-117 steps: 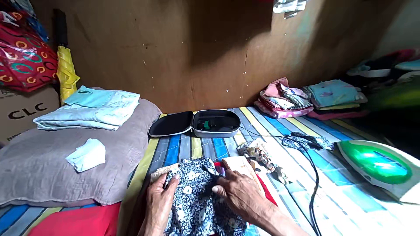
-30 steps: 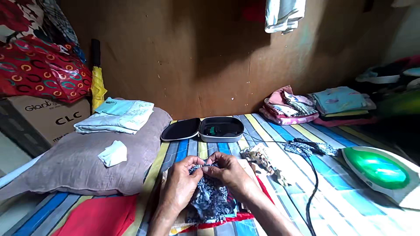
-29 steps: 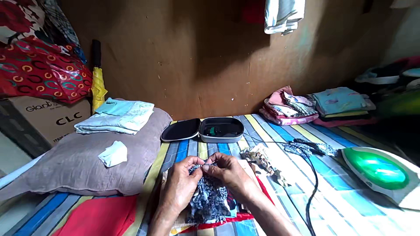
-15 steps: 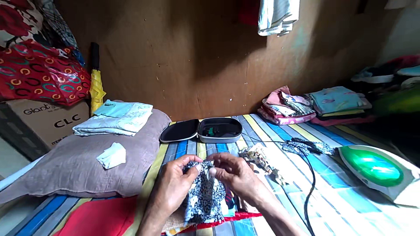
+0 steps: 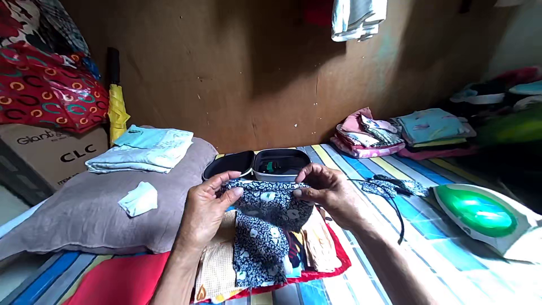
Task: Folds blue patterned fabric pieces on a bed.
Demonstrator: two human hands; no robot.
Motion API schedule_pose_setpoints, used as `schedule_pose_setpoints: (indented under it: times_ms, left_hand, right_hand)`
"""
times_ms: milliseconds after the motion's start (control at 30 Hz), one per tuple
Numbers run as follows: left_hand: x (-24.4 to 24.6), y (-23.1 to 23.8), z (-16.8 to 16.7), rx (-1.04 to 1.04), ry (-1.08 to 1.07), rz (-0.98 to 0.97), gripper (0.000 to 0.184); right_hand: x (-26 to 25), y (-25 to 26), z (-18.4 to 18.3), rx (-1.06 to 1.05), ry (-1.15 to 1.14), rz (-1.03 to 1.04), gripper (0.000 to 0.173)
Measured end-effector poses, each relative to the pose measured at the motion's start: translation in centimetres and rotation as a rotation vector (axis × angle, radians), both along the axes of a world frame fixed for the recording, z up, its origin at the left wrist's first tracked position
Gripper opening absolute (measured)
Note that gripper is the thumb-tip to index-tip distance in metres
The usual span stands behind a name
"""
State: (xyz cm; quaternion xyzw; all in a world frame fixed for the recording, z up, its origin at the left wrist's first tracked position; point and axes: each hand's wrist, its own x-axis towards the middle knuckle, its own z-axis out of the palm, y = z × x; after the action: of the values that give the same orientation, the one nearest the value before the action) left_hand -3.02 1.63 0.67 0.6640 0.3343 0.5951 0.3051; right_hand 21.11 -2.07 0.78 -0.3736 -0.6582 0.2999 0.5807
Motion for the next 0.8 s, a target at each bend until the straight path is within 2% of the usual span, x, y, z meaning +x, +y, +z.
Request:
schedule_pose_setpoints:
  times_ms: [133, 233, 333, 400, 500, 600, 733, 800]
  left_hand:
    - [-1.1, -0.1, -1.5, 0.026, 0.001, 0.1, 0.025]
    - [-3.5, -0.6, -4.4, -0.048, 0.156, 0.211, 0.019]
    - [-6.1, -1.3, -7.8, -0.081, 0.324, 0.311, 0.025]
    - [-7.2, -1.7, -9.1, -0.069, 0.363, 0.375, 0.029]
    - [-7.8, -0.8, -8.9, -0.029, 0.412, 0.448, 0.028]
    - [-6.5, 1.8, -7.2, 0.046, 0.454, 0.433, 0.022]
    - [-3.3, 7.3, -9.1, 0.138, 0.553, 0.33, 0.022]
    - [-2.6, 8.1, -10.5, 0.125, 0.571, 0.324, 0.027]
  right_hand:
    - [-1.5, -1.0, -1.9, 0.01, -0.214, -0.038, 0.019]
    - [-5.2, -3.0, -5.2, 0.065, -0.3, 0.098, 0.023]
    - [-9.1, -4.2, -8.1, 0.049, -0.335, 0.217, 0.021]
    - [-11.1, -4.1, -9.3, -0.001, -0.396, 0.232, 0.016]
    - [-12.8, -3.2, -9.7, -0.069, -0.466, 0.23, 0.017]
    - [-13.6, -1.5, -10.0, -0.08, -0.444, 0.117, 0.018]
    - [-13.1, 0.9, -9.4, -0.453, -0.659, 0.086, 0.03]
    - [-12.7, 1.6, -9.7, -0.547, -0.695, 0.071, 0.032]
